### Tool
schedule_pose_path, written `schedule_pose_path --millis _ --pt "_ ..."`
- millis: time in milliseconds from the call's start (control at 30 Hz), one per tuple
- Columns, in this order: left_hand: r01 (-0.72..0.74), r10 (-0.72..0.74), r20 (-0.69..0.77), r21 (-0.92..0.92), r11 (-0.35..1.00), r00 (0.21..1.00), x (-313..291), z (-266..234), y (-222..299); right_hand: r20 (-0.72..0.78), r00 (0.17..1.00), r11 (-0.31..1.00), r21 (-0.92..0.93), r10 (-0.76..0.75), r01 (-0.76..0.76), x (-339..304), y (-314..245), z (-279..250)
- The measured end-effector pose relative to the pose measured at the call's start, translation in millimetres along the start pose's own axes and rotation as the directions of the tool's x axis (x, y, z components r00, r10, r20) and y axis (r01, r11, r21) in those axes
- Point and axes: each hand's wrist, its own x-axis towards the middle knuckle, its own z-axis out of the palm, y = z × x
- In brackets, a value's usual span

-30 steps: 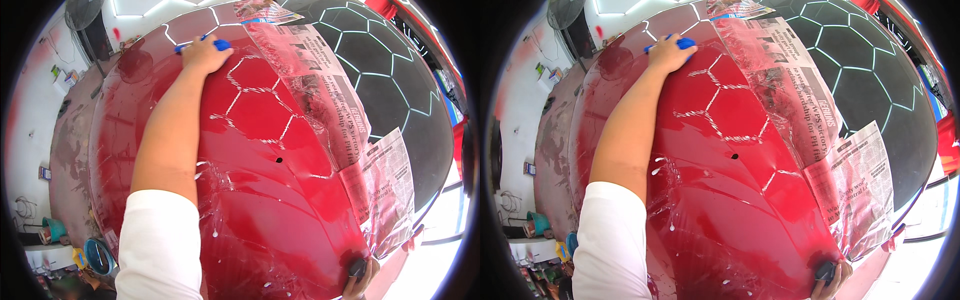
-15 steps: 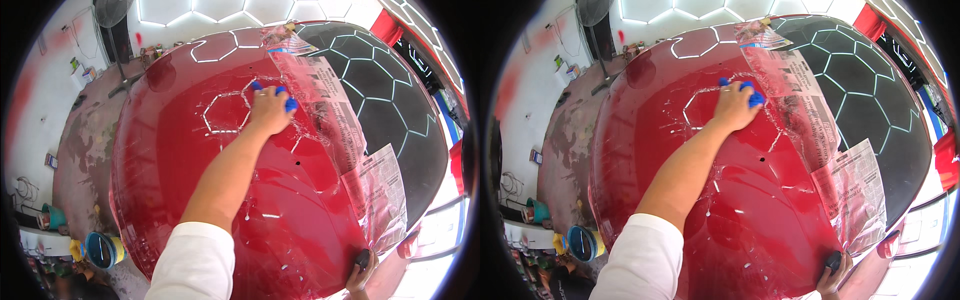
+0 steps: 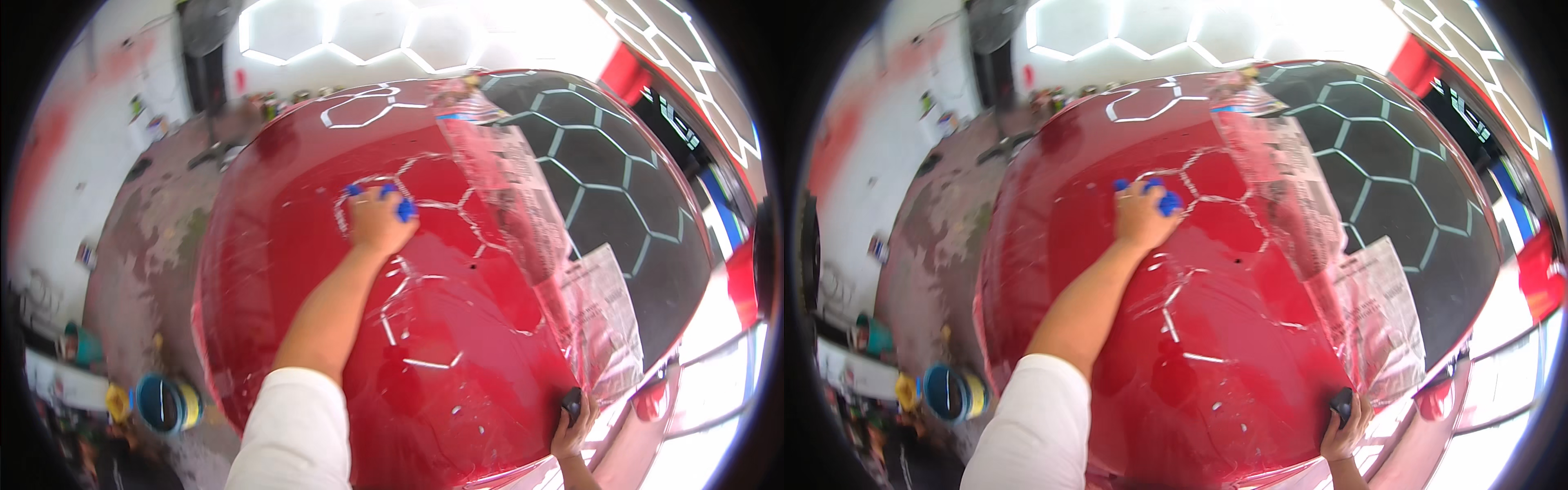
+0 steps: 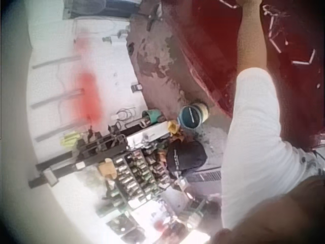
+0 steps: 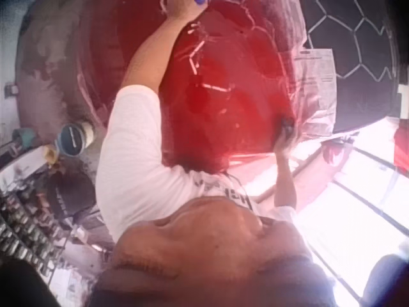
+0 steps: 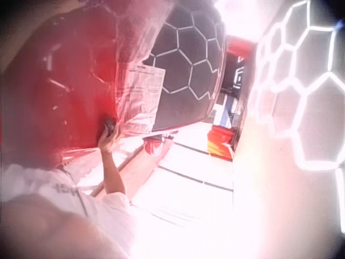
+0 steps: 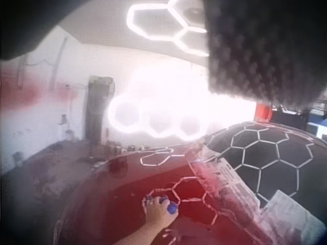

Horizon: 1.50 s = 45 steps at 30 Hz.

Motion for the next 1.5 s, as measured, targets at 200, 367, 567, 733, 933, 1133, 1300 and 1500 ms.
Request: schedule_pose_path --millis 200,367,567,733,933,1133,1300,1500 --pt "-0.047 0.194 0.361 -0.376 0.925 0.912 -73 -23 121 -0.107 0.994 0.995 0.091 -0.026 0.035 5 2 6" --pt "-0.060 0.170 0.313 -0.332 0.941 0.934 -105 -30 76 -0.151 0.960 0.972 -0.002 -0.234 0.237 9 6 12" --pt "0.137 -0.093 0.217 -0.197 0.971 0.972 -106 -37 26 -0.058 0.966 0.946 0.192 -0.253 0.260 16 17 35" --pt "0.125 -0.084 0.323 -0.109 0.986 0.943 -94 -33 28 -0.058 0.978 0.925 0.319 -0.198 0.206 26 6 68" --pt "0.120 -0.097 0.303 -0.059 0.991 0.948 -60 -20 29 -0.116 0.992 0.940 0.330 -0.052 0.088 17 14 42" --pt "-0.035 0.055 0.192 -0.105 0.994 0.980 23 21 6 -0.014 0.999 0.998 0.039 0.049 -0.049 -14 27 10" --pt "-0.186 0.229 0.187 -0.222 0.957 0.955 74 77 34 -0.009 0.987 0.986 0.054 -0.160 0.160 59 -20 16" --pt "-0.285 0.413 0.237 -0.432 0.855 0.879 54 81 42 0.106 0.942 0.927 0.243 -0.317 0.285 311 -110 104"
